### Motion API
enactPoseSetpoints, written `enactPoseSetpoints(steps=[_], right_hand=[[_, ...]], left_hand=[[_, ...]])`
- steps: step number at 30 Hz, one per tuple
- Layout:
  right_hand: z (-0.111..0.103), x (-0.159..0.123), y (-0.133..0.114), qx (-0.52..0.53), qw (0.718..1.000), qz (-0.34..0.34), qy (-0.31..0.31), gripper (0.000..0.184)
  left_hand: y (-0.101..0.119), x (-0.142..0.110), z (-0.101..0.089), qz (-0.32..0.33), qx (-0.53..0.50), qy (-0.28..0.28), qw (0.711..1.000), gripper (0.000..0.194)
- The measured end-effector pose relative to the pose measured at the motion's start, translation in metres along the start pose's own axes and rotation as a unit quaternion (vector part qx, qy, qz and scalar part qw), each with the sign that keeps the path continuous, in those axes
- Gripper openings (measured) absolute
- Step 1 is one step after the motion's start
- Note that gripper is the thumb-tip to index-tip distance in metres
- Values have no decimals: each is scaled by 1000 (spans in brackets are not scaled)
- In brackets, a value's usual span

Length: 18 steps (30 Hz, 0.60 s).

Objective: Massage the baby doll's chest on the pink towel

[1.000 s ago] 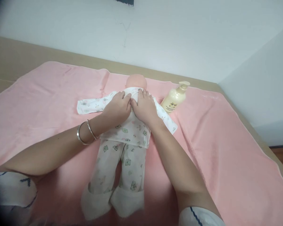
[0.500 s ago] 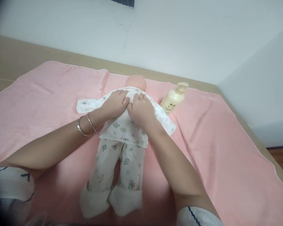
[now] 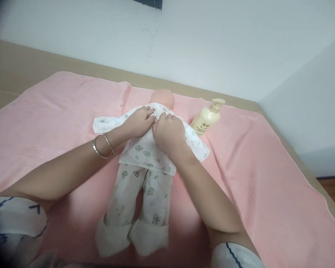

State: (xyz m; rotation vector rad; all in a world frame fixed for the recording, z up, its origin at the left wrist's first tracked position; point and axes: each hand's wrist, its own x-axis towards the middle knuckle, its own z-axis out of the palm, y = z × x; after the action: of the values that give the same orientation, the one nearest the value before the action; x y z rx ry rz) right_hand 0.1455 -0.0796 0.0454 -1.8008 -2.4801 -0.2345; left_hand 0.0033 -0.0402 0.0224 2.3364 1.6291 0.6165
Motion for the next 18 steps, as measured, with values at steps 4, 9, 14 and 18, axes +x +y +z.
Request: enactPoseSetpoints(steps=[4, 9, 14, 18], right_hand=[[-1, -4, -6, -5, 1000, -11, 21, 41], [13, 14, 14, 148, 988, 18, 28, 49], [28, 26, 25, 194, 980, 28, 30, 66], [31, 26, 25, 202, 978, 22, 37, 66]], left_hand=[[-5, 0, 14, -27, 7, 39, 999, 55], [-7, -2, 24, -35, -25, 78, 996, 55], [-10, 0, 27, -30, -30, 88, 995, 54], [-17, 3, 22, 11, 2, 52, 999, 57]])
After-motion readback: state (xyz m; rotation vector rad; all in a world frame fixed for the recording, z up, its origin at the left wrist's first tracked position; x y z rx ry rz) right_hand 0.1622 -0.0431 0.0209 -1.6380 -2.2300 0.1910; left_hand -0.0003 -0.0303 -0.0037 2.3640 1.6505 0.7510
